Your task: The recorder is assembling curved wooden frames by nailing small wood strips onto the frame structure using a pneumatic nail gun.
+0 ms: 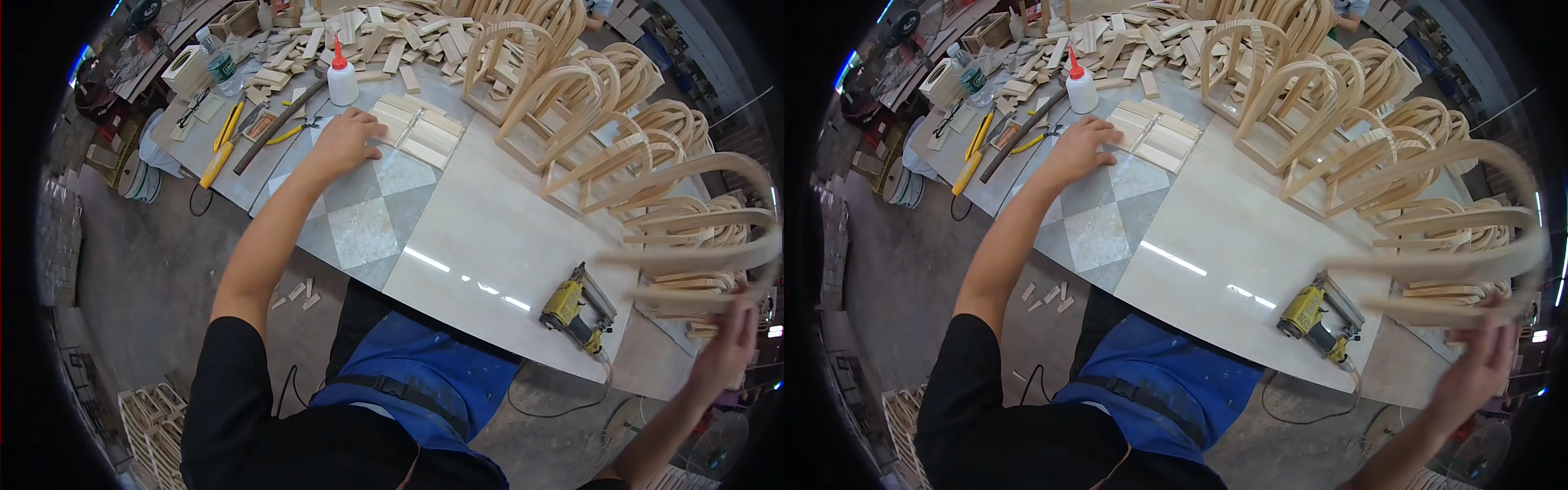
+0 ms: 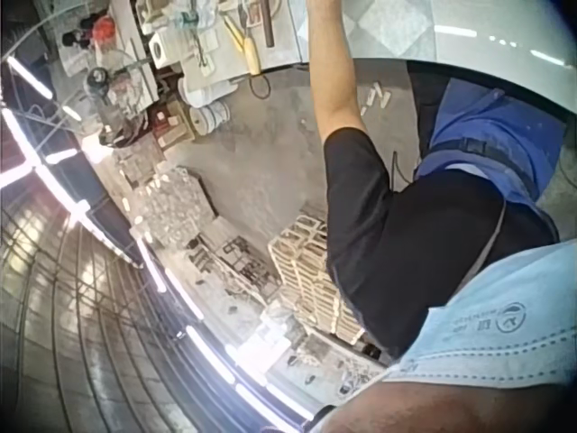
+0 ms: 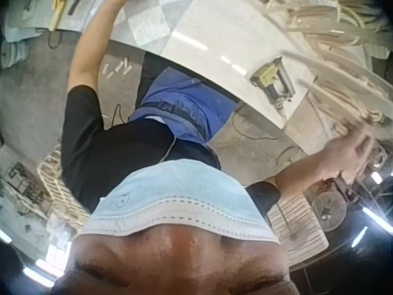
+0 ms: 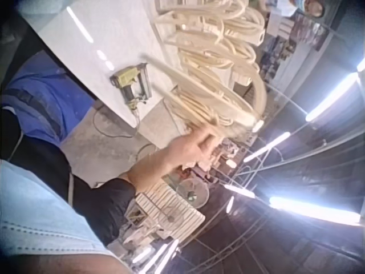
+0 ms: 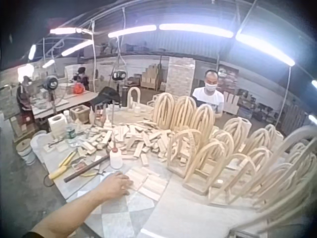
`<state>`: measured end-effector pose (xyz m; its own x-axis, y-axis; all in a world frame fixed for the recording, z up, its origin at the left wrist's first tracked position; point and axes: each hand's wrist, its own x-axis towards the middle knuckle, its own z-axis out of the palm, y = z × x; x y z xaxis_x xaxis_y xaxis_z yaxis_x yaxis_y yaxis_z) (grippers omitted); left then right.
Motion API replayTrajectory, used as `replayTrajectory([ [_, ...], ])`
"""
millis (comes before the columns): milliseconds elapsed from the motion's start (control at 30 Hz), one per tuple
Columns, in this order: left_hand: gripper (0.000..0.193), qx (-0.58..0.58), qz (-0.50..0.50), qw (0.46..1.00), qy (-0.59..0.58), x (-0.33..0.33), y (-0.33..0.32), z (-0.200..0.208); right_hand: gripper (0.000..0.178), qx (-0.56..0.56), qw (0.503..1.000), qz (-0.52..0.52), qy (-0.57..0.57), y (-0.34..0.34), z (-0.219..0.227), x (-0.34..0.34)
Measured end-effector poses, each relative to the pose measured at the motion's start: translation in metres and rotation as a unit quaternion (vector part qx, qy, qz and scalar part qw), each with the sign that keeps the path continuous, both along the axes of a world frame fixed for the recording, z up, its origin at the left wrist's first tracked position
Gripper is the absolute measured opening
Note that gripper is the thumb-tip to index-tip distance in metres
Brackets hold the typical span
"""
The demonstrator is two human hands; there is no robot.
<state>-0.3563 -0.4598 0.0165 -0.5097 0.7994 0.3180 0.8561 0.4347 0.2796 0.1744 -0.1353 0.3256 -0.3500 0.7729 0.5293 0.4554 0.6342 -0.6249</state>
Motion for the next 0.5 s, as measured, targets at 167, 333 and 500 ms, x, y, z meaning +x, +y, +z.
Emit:
replayTrajectory([
  [167, 0.027, -0.087, -0.069, 0.994, 0.015, -0.02, 0.029, 0.008, 0.028, -0.222, 0.964, 0.144, 0.019, -0.081, -0.089, -0.042],
  [333, 0.018, -0.045, -0.146, 0.983, 0.099, -0.019, 0.061, 0.017, 0.022, -0.225, 0.955, 0.195, 0.004, -0.078, -0.138, -0.084],
  [500, 0.019, 0.033, -0.145, 0.978, 0.145, 0.006, 0.086, 0.039, 0.039, -0.174, 0.957, 0.227, 0.038, -0.042, -0.153, -0.084],
])
